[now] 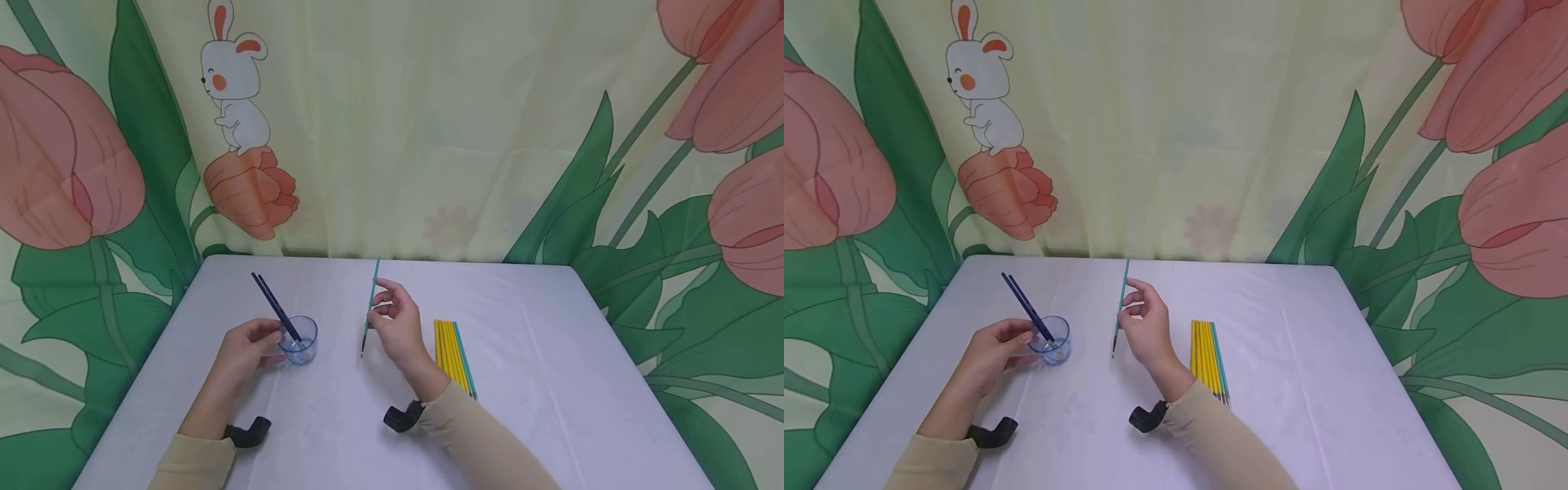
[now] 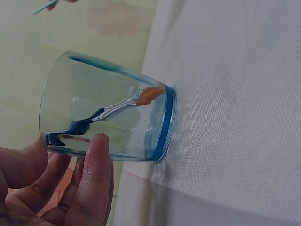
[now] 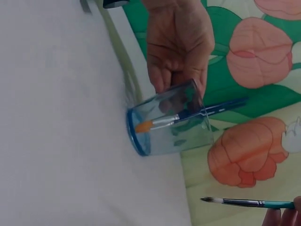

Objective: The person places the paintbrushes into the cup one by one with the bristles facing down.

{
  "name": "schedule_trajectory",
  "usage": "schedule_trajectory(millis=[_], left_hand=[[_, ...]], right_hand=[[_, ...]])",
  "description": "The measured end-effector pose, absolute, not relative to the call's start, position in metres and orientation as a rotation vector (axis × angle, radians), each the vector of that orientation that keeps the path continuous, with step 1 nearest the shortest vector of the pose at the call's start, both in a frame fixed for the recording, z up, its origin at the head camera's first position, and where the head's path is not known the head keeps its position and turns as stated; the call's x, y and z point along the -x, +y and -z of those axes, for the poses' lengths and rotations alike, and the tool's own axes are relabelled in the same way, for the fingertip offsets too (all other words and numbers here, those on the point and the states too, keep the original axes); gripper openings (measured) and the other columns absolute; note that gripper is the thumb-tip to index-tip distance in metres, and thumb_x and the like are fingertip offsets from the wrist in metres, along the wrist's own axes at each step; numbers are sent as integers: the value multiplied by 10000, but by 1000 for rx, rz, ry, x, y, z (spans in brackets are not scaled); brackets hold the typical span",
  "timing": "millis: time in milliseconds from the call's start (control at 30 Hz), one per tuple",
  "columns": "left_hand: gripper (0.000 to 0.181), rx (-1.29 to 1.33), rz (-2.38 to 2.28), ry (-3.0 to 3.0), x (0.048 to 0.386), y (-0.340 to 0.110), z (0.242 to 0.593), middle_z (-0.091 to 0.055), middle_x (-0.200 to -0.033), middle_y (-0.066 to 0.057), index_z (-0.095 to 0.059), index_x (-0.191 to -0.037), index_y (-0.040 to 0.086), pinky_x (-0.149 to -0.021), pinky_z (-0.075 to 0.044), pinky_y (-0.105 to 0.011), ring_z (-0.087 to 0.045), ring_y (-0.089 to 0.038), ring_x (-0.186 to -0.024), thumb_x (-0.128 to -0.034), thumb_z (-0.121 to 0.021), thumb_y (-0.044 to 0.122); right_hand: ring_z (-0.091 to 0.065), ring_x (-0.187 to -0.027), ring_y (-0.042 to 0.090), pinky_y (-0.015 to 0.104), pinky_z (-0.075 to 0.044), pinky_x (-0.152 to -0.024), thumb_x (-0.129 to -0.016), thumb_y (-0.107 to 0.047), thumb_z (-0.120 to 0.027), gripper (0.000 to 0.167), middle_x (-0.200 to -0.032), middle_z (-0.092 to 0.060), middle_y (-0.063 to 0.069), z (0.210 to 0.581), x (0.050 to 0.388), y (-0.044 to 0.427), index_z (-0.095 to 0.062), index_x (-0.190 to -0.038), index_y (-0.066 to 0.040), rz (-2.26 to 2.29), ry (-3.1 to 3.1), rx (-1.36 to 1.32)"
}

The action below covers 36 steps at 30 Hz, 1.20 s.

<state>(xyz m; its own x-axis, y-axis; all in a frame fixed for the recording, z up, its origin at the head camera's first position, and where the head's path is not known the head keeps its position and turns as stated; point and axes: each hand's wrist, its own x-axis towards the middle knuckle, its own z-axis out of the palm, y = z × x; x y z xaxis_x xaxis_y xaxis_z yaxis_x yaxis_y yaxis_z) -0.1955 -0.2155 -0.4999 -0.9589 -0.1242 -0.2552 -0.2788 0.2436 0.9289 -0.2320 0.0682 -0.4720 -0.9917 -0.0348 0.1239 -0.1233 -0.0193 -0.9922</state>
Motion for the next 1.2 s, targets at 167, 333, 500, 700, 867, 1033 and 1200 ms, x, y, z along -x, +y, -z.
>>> schedule_trajectory(millis=[167,333,500,700,867,1033,1200], left_hand=[[368,381,-1809,2375,196,-217,500,-614,-1463,-218,-617,-1451,52,-877,-682,-313,-637,-373,-1340,-1100,-629,165],[369,384,-1812,2367,195,-217,499,-611,-1470,-217,-618,-1448,52,-884,-681,-320,-634,-370,-1345,-1100,-633,171],[377,387,-1810,2366,194,-218,500,-607,-1478,-227,-610,-1457,40,-882,-683,-327,-631,-382,-1349,-1101,-628,162],[384,380,-1808,2370,195,-218,501,-604,-1485,-237,-606,-1461,31,-879,-685,-338,-624,-402,-1355,-1101,-628,164],[369,389,-1812,2369,196,-217,501,-613,-1477,-229,-620,-1446,37,-882,-686,-348,-632,-396,-1344,-1097,-633,156],[365,391,-1820,2362,195,-216,500,-618,-1473,-228,-625,-1440,38,-892,-685,-361,-642,-396,-1337,-1096,-636,158],[367,392,-1826,2357,196,-215,498,-620,-1473,-228,-631,-1438,39,-882,-686,-346,-643,-398,-1341,-1093,-642,165]], right_hand=[[-657,-871,162,280,-680,-758,-924,132,-670,609,-1060,-600,64,464,233,49,-621,-1444,-180,-2244,-2086,-258],[-670,-863,180,285,-680,-749,-901,154,-658,614,-1050,-603,80,457,236,31,-618,-1434,-146,-2269,-2018,-331],[-683,-881,234,286,-679,-752,-897,167,-647,618,-1067,-603,140,453,238,15,-615,-1432,-140,-2283,-1972,-385],[-655,-898,148,249,-669,-764,-911,178,-653,603,-1052,-595,102,450,238,0,-593,-1438,-109,-2260,-1950,-459],[-653,-929,186,215,-654,-772,-902,187,-657,601,-1041,-589,81,453,239,-10,-586,-1437,-79,-2260,-1920,-465],[-665,-946,212,205,-642,-781,-914,172,-664,599,-1072,-610,132,464,241,-16,-602,-1443,-102,-2198,-2027,-471],[-660,-935,162,200,-616,-803,-931,117,-684,575,-1080,-647,123,475,241,-18,-647,-1416,-188,-2104,-2166,-467]])
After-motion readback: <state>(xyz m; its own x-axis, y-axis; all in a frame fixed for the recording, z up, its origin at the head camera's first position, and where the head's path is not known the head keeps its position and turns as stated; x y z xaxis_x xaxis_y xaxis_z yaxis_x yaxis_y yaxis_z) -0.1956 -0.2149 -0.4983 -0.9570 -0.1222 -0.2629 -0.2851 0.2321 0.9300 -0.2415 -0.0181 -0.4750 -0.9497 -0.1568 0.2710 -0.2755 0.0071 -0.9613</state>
